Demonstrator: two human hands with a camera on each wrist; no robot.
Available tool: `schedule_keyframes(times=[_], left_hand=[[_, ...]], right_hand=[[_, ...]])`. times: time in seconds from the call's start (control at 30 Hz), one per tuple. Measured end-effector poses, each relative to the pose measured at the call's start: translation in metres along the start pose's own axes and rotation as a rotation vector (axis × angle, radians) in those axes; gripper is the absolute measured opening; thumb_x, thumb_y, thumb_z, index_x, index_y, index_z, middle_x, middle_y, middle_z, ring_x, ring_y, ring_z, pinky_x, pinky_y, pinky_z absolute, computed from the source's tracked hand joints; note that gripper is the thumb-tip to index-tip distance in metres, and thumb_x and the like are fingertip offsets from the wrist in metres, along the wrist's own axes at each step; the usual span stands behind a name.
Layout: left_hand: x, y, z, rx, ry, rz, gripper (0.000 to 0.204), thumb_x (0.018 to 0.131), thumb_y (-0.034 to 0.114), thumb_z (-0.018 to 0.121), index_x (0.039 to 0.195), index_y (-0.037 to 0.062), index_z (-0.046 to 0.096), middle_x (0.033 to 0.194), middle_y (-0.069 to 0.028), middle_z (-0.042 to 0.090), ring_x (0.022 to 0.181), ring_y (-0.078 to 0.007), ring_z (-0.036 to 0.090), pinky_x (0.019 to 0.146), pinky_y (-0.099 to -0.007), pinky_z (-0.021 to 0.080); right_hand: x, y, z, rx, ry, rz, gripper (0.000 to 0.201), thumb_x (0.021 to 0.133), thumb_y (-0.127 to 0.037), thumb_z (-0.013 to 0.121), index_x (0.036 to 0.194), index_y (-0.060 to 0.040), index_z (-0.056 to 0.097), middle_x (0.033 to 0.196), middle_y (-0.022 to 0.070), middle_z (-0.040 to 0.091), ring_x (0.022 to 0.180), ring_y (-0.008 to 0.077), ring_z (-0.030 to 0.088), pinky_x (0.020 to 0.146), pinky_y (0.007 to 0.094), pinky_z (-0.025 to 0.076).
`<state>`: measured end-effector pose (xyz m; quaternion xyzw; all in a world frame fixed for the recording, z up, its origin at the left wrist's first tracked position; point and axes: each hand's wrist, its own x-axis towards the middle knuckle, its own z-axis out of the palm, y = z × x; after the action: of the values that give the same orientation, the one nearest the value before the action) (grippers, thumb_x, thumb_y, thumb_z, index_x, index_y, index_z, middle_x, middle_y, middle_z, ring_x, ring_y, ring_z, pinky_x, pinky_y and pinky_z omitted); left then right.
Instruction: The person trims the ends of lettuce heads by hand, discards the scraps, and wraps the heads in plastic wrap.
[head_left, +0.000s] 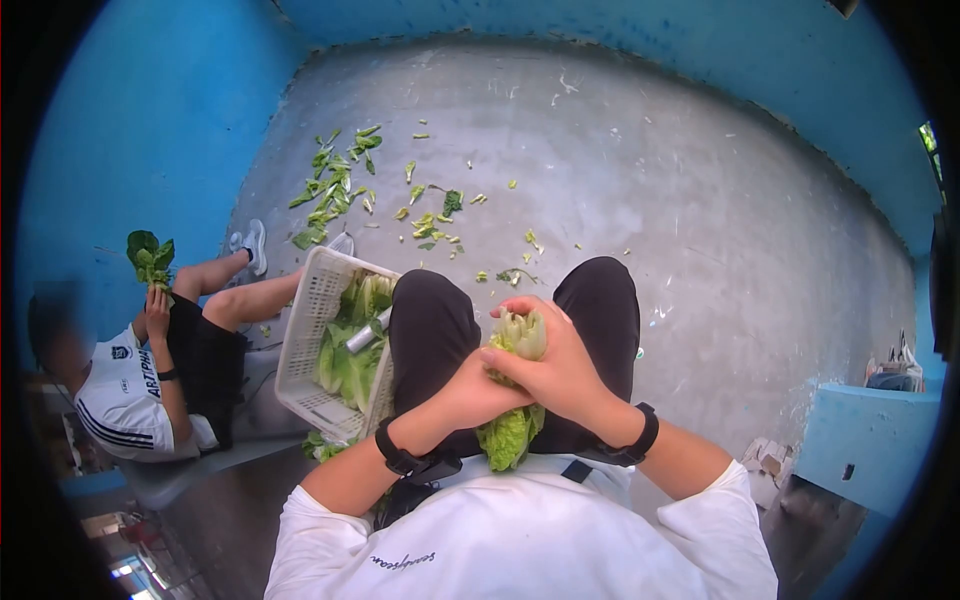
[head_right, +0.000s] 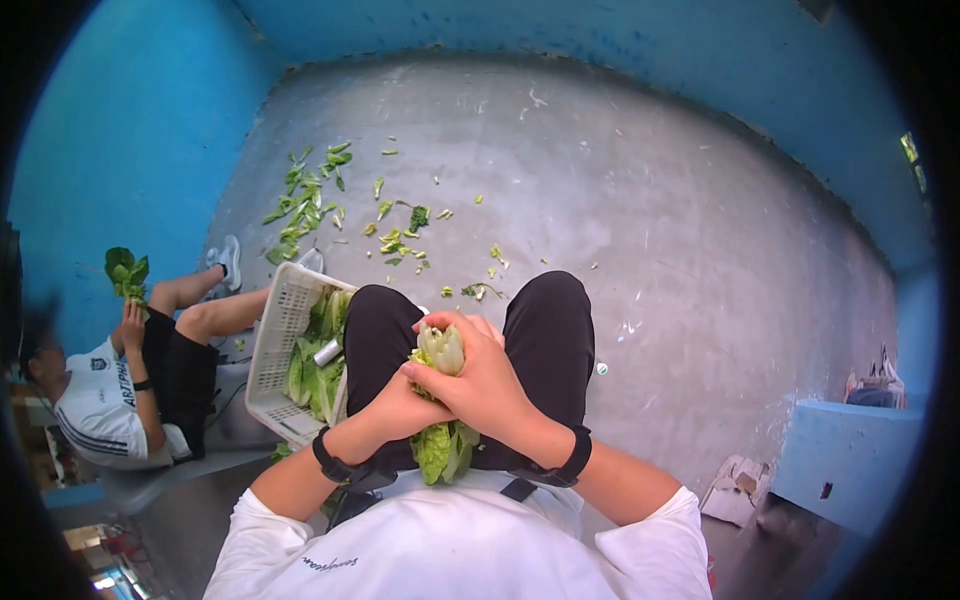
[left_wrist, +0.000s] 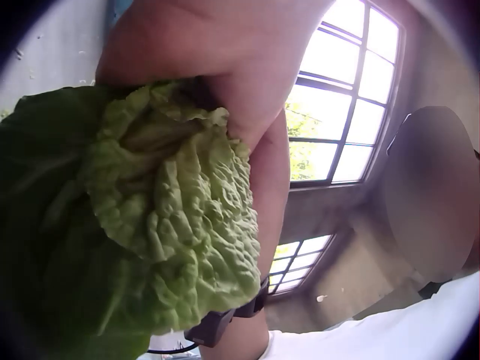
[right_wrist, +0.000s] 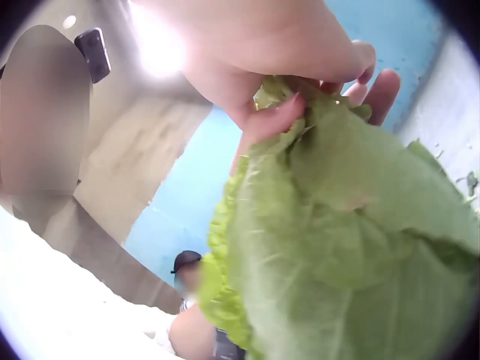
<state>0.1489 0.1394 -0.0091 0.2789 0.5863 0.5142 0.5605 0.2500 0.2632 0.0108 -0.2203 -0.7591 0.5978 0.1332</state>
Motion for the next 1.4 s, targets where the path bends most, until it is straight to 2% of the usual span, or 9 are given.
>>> schedule_keyframes(times=[0.03, 0.13, 0.23, 0.43, 0.63, 0.77, 0.93, 1.07, 1.4], left_hand=[[-0.003, 0.005, 0.001, 0.035, 0.011, -0.023, 0.048, 0.079, 0.008, 0.081, 0.122, 0.0013, 0.061, 0.112, -0.0067, 0.069, 0.104, -0.0161, 0.067, 0.088, -0.0326, 0.054], [-0.006, 0.012, 0.000, 0.152, 0.016, -0.018, 0.044, 0.079, 0.009, 0.079, 0.119, 0.0009, 0.063, 0.107, -0.0074, 0.070, 0.101, -0.0149, 0.068, 0.086, -0.0320, 0.055], [-0.008, 0.011, -0.007, 0.216, -0.037, 0.078, 0.044, 0.078, 0.009, 0.079, 0.118, 0.0020, 0.063, 0.105, -0.0069, 0.070, 0.099, -0.0148, 0.068, 0.085, -0.0321, 0.055], [-0.012, 0.008, -0.001, 0.087, 0.011, 0.123, 0.050, 0.077, 0.005, 0.078, 0.124, 0.0036, 0.059, 0.111, -0.0068, 0.067, 0.103, -0.0160, 0.066, 0.088, -0.0321, 0.053], [-0.012, 0.001, -0.023, -0.126, -0.264, 0.056, 0.069, 0.081, 0.020, 0.080, 0.139, 0.0016, 0.046, 0.128, -0.0082, 0.057, 0.118, -0.0159, 0.057, 0.100, -0.0334, 0.048], [-0.007, 0.004, -0.035, -0.036, -0.389, 0.030, 0.079, 0.078, 0.026, 0.085, 0.141, 0.0015, 0.045, 0.129, -0.0074, 0.057, 0.121, -0.0162, 0.055, 0.103, -0.0333, 0.046], [-0.010, 0.017, -0.025, -0.034, -0.326, 0.020, 0.081, 0.070, 0.015, 0.093, 0.137, 0.0046, 0.048, 0.126, -0.0059, 0.059, 0.119, -0.0151, 0.057, 0.100, -0.0332, 0.048], [-0.009, 0.018, -0.012, 0.020, -0.151, 0.170, 0.074, 0.071, 0.012, 0.093, 0.133, 0.0070, 0.052, 0.122, -0.0048, 0.062, 0.115, -0.0149, 0.060, 0.098, -0.0338, 0.051], [-0.008, 0.005, -0.014, 0.012, -0.078, 0.041, 0.056, 0.076, 0.005, 0.086, 0.124, 0.0051, 0.057, 0.116, -0.0039, 0.067, 0.107, -0.0137, 0.066, 0.093, -0.0319, 0.054]], right_hand=[[-0.001, 0.002, 0.001, -0.074, 0.024, -0.035, 0.044, 0.083, -0.012, 0.080, 0.120, -0.0043, 0.058, 0.113, 0.0045, 0.061, 0.106, 0.0099, 0.059, 0.092, 0.0289, 0.049], [-0.001, -0.005, 0.000, 0.418, -0.064, 0.173, 0.039, 0.084, -0.009, 0.080, 0.116, -0.0049, 0.059, 0.113, 0.0040, 0.062, 0.105, 0.0092, 0.059, 0.091, 0.0291, 0.049], [0.000, -0.001, 0.002, 0.742, -0.221, 0.181, 0.035, 0.082, -0.015, 0.082, 0.111, -0.0078, 0.064, 0.109, 0.0050, 0.058, 0.101, 0.0151, 0.059, 0.091, 0.0309, 0.047], [0.002, 0.002, -0.002, 0.474, -0.211, 0.025, 0.031, 0.083, -0.010, 0.080, 0.109, -0.0064, 0.062, 0.109, 0.0032, 0.056, 0.100, 0.0124, 0.058, 0.090, 0.0296, 0.047], [0.006, 0.013, -0.010, 0.546, -0.312, 0.017, 0.030, 0.083, -0.007, 0.080, 0.107, -0.0066, 0.063, 0.110, 0.0029, 0.057, 0.099, 0.0109, 0.057, 0.089, 0.0292, 0.047], [-0.001, 0.004, -0.007, 0.561, -0.341, 0.110, 0.027, 0.078, -0.002, 0.082, 0.097, -0.0082, 0.064, 0.112, 0.0047, 0.058, 0.121, 0.0184, 0.051, 0.100, 0.0349, 0.041], [0.004, 0.000, -0.007, 0.357, -0.325, -0.131, 0.026, 0.080, -0.010, 0.081, 0.101, -0.0077, 0.065, 0.122, 0.0070, 0.055, 0.115, 0.0188, 0.055, 0.100, 0.0345, 0.043], [0.004, 0.004, -0.004, 0.357, -0.320, -0.076, 0.029, 0.081, -0.014, 0.081, 0.104, -0.0080, 0.065, 0.130, 0.0084, 0.053, 0.121, 0.0203, 0.054, 0.103, 0.0358, 0.043], [0.007, -0.001, -0.019, 0.216, -0.413, -0.102, 0.046, 0.080, -0.017, 0.082, 0.122, -0.0069, 0.066, 0.130, 0.0086, 0.058, 0.122, 0.0209, 0.056, 0.105, 0.0354, 0.043]])
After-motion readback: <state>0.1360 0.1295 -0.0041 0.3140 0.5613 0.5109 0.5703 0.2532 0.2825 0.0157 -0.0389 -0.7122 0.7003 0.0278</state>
